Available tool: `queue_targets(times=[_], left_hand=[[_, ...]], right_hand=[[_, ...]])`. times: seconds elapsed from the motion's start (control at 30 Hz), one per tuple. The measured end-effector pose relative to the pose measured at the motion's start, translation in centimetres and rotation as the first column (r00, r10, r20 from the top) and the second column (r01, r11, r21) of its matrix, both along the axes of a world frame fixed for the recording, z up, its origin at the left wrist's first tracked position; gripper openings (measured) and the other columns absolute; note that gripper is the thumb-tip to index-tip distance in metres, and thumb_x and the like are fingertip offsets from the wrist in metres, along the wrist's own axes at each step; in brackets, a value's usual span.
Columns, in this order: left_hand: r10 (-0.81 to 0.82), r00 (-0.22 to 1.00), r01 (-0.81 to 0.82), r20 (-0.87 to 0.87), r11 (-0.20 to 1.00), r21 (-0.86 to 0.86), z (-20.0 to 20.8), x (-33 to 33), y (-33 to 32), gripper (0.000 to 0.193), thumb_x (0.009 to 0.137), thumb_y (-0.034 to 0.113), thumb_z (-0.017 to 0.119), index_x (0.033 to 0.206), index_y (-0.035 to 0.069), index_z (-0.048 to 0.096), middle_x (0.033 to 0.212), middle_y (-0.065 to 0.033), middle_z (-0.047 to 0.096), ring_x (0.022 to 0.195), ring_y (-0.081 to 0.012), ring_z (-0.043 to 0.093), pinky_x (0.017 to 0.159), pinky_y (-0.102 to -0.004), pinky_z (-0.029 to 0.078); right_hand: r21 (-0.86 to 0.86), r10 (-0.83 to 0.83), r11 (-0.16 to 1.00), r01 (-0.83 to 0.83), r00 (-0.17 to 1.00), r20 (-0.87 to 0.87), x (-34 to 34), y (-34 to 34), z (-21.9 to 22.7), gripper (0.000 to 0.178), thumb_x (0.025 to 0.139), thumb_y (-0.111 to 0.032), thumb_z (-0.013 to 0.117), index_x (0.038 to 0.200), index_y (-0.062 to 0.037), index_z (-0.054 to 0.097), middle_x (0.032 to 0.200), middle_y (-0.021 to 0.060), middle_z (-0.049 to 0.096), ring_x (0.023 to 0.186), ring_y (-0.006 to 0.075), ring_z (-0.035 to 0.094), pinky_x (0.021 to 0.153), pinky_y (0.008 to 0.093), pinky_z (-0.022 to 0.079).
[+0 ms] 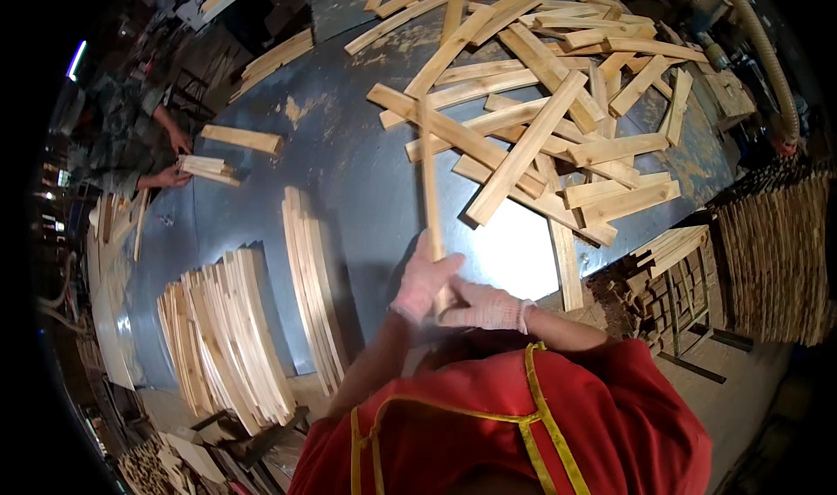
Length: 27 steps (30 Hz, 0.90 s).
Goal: The person sorts and stacks thin wooden slats on a large metal table. They pick up individual pieces from a scattered pile and arrange them into neat, aligned stacks.
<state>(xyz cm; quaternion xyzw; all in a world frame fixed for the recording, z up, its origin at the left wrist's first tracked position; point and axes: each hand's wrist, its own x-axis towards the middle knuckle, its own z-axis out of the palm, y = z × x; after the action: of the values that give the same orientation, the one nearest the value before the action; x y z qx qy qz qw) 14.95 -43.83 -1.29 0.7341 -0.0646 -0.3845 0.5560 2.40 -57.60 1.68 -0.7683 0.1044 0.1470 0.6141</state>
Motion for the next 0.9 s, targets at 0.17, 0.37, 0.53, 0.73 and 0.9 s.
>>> queue_targets(times=[0.17, 0.37, 0.53, 0.73, 0.9], left_hand=[[0.008, 0.964, -0.101, 0.265, 0.936, 0.337, -2.1, 0.8, 8.0, 0.047, 0.087, 0.023, 0.074, 0.129, 0.002, 0.065, 0.12, -0.0173, 0.069, 0.104, -0.0317, 0.068, 0.094, -0.0392, 0.055], [-0.315, 0.514, -0.428, 0.798, 0.712, 0.557, -2.0, -3.4, 20.0, 0.053, 0.082, 0.024, 0.075, 0.131, 0.009, 0.066, 0.145, -0.012, 0.055, 0.138, -0.0374, 0.05, 0.115, -0.0509, 0.04], [-0.177, 0.786, -0.478, 0.593, 0.435, 0.763, -1.7, -4.4, 27.0, 0.09, 0.076, 0.034, 0.081, 0.153, 0.012, 0.039, 0.151, -0.0154, 0.044, 0.134, -0.0414, 0.049, 0.109, -0.0561, 0.045], [-0.257, 0.831, -0.299, 0.493, 0.541, 0.786, 1.7, -1.8, 27.2, 0.089, 0.075, 0.037, 0.083, 0.151, 0.01, 0.044, 0.151, -0.0176, 0.043, 0.12, -0.0414, 0.06, 0.101, -0.055, 0.051], [-0.361, 0.649, -0.296, 0.669, 0.691, 0.66, 1.4, -2.6, 28.0, 0.086, 0.08, 0.045, 0.082, 0.15, 0.006, 0.048, 0.151, -0.0214, 0.047, 0.135, -0.0428, 0.052, 0.112, -0.0514, 0.044]], right_hand=[[-0.033, -0.522, 0.85, 0.526, 0.849, 0.081, 5.0, -6.5, -5.5, 0.028, 0.098, -0.034, 0.067, 0.105, -0.0065, 0.064, 0.083, 0.0097, 0.064, 0.076, 0.0251, 0.064, 0.071, 0.0403, 0.052], [0.364, -0.831, 0.214, 0.906, 0.365, -0.421, 11.5, -7.3, -6.8, 0.025, 0.098, -0.029, 0.076, 0.092, -0.0134, 0.056, 0.063, -0.0019, 0.042, 0.044, 0.0134, 0.037, 0.04, 0.0311, 0.027], [0.404, -0.851, 0.051, 0.913, 0.252, -0.462, 13.8, -5.9, -9.5, 0.024, 0.096, -0.023, 0.079, 0.095, -0.0109, 0.059, 0.075, 0.0009, 0.048, 0.052, 0.0141, 0.038, 0.045, 0.0276, 0.032], [0.582, -0.852, 0.126, 0.804, 0.388, -0.351, 15.1, -10.6, -11.9, 0.012, 0.1, -0.018, 0.071, 0.104, -0.0091, 0.063, 0.077, 0.004, 0.062, 0.062, 0.0169, 0.059, 0.056, 0.033, 0.055], [0.431, -0.606, 0.676, 0.598, 0.784, -0.138, 8.9, 6.9, -8.1, 0.013, 0.099, -0.014, 0.07, 0.104, -0.0066, 0.06, 0.071, 0.0026, 0.059, 0.053, 0.0149, 0.053, 0.047, 0.0303, 0.045]])
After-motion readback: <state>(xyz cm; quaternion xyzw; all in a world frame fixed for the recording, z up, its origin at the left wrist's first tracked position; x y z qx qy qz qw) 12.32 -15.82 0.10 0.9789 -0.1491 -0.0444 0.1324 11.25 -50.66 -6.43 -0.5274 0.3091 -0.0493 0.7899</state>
